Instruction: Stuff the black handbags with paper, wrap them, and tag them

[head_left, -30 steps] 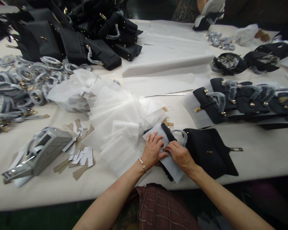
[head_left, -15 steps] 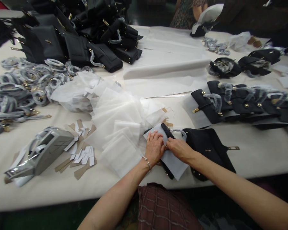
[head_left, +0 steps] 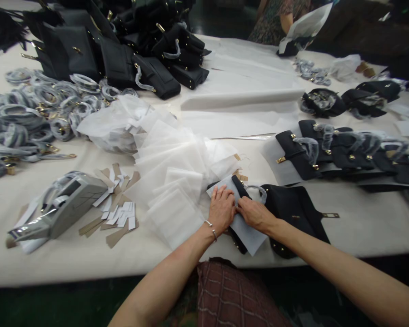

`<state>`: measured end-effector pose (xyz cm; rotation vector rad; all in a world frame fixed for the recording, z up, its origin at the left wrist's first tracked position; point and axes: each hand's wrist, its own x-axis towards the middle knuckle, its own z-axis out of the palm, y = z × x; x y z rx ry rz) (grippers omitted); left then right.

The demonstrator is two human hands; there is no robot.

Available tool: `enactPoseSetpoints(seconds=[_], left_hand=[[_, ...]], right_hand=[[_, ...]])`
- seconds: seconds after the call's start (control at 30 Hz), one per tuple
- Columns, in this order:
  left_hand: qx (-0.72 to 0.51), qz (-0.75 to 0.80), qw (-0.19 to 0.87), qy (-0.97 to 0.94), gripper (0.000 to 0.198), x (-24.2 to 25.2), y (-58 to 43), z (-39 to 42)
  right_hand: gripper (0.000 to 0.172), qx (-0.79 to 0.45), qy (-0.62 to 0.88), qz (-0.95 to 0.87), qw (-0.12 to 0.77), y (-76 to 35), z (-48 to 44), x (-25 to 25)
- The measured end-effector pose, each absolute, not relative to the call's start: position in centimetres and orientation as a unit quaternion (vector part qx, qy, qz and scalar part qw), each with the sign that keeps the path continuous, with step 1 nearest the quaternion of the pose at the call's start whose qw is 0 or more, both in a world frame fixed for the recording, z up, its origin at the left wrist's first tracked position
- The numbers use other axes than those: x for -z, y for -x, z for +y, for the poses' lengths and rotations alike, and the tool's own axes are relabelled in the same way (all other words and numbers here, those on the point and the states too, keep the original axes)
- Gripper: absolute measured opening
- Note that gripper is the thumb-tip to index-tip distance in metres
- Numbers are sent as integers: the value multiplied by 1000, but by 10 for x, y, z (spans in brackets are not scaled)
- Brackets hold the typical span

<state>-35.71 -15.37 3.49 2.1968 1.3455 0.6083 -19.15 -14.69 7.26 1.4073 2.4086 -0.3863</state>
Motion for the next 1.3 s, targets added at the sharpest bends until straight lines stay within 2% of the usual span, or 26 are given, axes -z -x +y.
enactPoseSetpoints(seconds=[0.23, 0.4, 0.5, 0.57, 0.63, 0.7, 0.8, 0.9, 1.0, 1.1, 1.2, 1.3], left_hand=[[-241, 492, 243, -800, 17, -33, 357, -154], [-285, 460, 259, -800, 8, -37, 367, -155], [-349, 471, 248, -771, 21, -38, 381, -166], [-387, 506, 254, -728, 27, -36, 394, -178], [-404, 538, 272, -688, 27, -33, 407, -188], [-405, 551, 287, -671, 26, -33, 416, -193], [-421, 537, 320, -657, 22, -50, 419, -190], [-441, 484, 404, -639, 10, -92, 407, -176], [-404, 414, 511, -636, 18, -141, 385, -154], [-332, 384, 624, -595, 26, -177, 354, -128], [-328, 334, 762, -448, 42, -192, 319, -106], [-372, 291, 838, -274, 37, -196, 294, -90]], right_hand=[[22, 145, -556, 806, 141, 204, -157, -70], [39, 130, -651, 743, 84, 163, -147, -84], [29, 104, -736, 668, 34, 131, -127, -84], [32, 118, -738, 664, 34, 123, -113, -77], [29, 140, -723, 674, 47, 127, -101, -69], [18, 156, -717, 676, 57, 136, -93, -67], [15, 180, -722, 666, 60, 146, -89, -85], [10, 221, -714, 663, 41, 149, -93, -130], [4, 258, -696, 669, -40, 157, -99, -184], [7, 225, -698, 667, -133, 169, -104, -221], [3, 186, -684, 684, -171, 175, -113, -236], [15, 271, -604, 720, -207, 159, -116, -242]])
